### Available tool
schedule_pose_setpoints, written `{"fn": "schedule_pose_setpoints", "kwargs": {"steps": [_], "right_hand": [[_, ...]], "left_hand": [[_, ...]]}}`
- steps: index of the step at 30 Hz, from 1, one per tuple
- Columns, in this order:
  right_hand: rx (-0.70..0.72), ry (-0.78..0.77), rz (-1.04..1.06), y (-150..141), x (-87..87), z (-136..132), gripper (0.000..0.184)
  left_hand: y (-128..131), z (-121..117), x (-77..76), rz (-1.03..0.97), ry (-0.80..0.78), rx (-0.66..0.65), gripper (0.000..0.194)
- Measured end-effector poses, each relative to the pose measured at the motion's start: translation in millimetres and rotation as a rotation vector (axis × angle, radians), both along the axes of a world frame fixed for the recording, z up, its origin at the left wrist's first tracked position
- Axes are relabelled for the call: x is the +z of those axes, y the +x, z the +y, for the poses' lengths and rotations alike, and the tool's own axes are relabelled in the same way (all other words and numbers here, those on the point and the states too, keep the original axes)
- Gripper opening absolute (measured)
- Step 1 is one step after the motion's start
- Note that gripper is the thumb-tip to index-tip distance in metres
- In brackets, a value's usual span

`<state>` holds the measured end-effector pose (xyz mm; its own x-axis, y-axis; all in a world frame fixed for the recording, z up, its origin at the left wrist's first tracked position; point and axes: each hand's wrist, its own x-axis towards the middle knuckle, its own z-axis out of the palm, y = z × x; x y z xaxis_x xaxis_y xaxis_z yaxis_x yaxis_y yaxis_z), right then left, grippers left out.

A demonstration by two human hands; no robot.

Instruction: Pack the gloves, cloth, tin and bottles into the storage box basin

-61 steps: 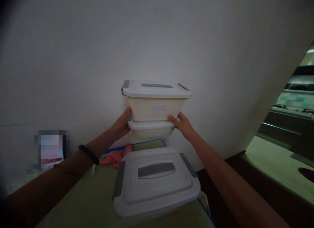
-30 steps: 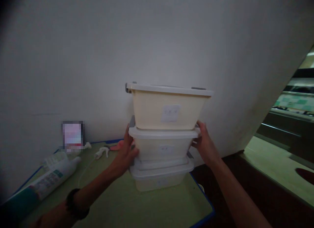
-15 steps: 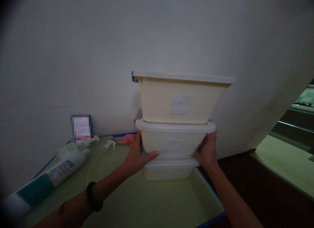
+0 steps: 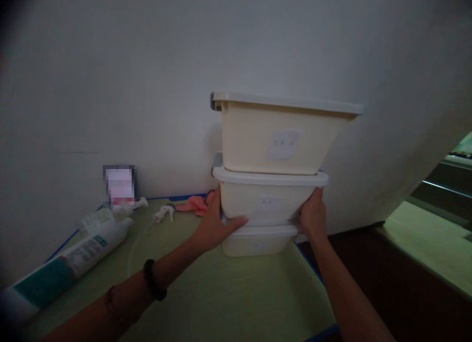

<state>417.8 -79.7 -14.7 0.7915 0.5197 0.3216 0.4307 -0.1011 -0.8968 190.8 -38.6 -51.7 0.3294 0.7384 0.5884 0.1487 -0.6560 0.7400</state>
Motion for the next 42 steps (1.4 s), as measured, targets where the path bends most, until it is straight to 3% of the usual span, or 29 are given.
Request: {"fn": "schedule_pose_setpoints", "kwargs": {"steps": [5,12,24,32,40,42], "right_hand": [[0.014,0.002,-0.010,6,0.1,19,0.057],[0.023,0.048,0.007,18,0.7,55,0.065],[0.051,0.116,0.055,25,-6.0,108,0.068],[0.092,0.143,0.047,23,-6.4,126,0.066],[0.149,0.162,0.078,19,-2.9,128,0.060],[0.172,0.166,0.086,18,-4.0,128,0.050]], "left_hand": [[12,20,-4.4,0.029,0.047,0.057,0.095],[29,59,-6.4,-0.008,-0.014,0.073,0.092],[26,99,-1.6,-0.024,-0.115,0.022,0.086],[26,122,-8.0,-0.047,-0.095,0.019,0.089],[26,124,-11.2,-0.058,-0.068,0.126,0.084],[25,124,-9.8,-0.053,-0.077,0.133,0.081]]}}
